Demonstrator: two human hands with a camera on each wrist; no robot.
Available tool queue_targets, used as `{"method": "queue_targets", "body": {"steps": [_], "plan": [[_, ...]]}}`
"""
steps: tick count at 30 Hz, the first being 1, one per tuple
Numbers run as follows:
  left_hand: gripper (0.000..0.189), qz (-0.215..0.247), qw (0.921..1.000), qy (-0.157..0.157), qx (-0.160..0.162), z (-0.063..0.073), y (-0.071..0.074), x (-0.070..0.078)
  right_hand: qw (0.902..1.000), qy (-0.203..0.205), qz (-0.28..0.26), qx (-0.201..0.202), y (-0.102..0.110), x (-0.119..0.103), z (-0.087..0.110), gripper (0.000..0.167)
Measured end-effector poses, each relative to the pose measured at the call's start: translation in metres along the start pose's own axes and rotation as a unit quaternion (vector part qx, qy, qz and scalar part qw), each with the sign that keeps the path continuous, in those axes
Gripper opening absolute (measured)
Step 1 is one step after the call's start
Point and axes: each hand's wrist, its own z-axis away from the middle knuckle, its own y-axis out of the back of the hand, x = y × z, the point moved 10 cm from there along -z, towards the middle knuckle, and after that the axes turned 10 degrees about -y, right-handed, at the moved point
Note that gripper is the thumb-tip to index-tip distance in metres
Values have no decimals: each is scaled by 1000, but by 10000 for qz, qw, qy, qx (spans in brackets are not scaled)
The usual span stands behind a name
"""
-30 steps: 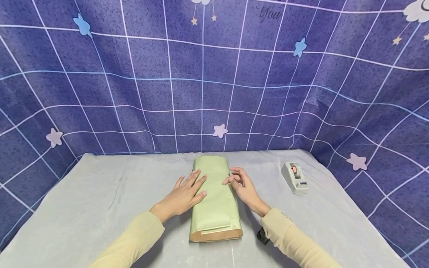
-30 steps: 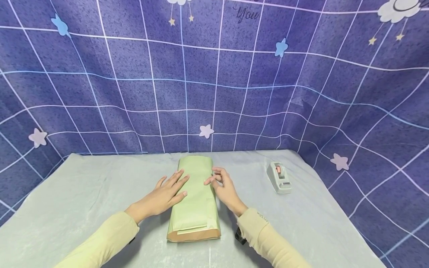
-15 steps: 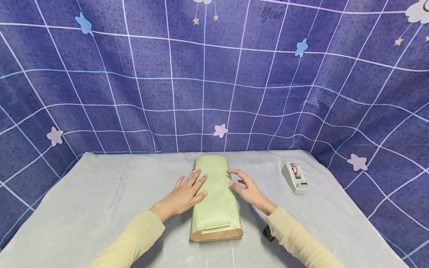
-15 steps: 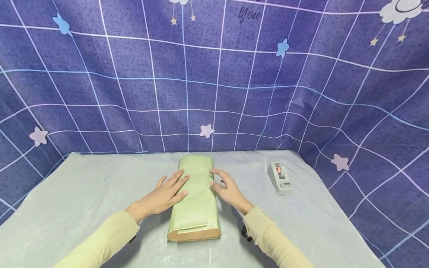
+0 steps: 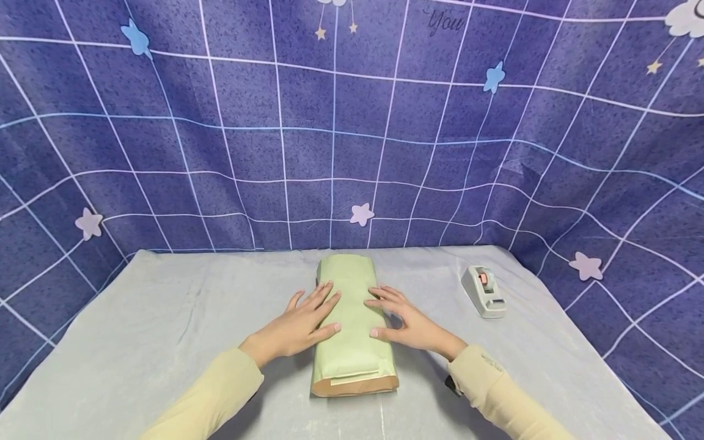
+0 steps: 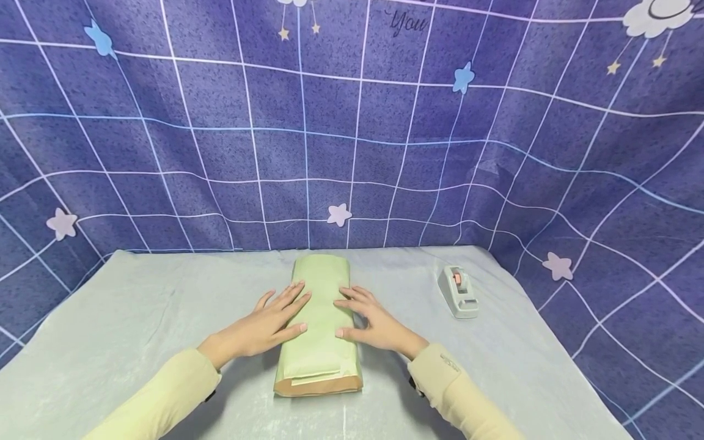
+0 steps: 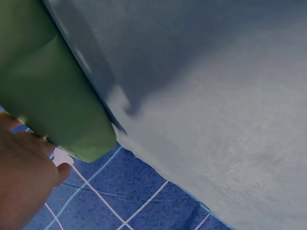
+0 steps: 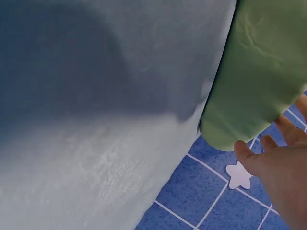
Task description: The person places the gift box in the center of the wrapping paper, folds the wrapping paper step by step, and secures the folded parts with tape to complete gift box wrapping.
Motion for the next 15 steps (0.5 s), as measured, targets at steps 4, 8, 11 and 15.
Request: {"method": "queue_targets", "body": {"steps": [4, 8, 11, 15], "plan": [[72, -96, 9996, -235, 86, 4, 2, 9, 9999, -109, -26, -107, -1, 2, 3, 62], [76, -150, 9991, -355, 174, 7, 3, 12, 9998, -104, 117, -78, -2, 0, 5, 65], [79, -182, 9989, -371, 206, 7, 2, 13, 9992, -38, 409, 9, -3, -3, 6, 66], [83, -251, 9988, -345, 241, 8, 3, 14, 9963, 91, 839, 189, -4, -7, 6, 68]]}}
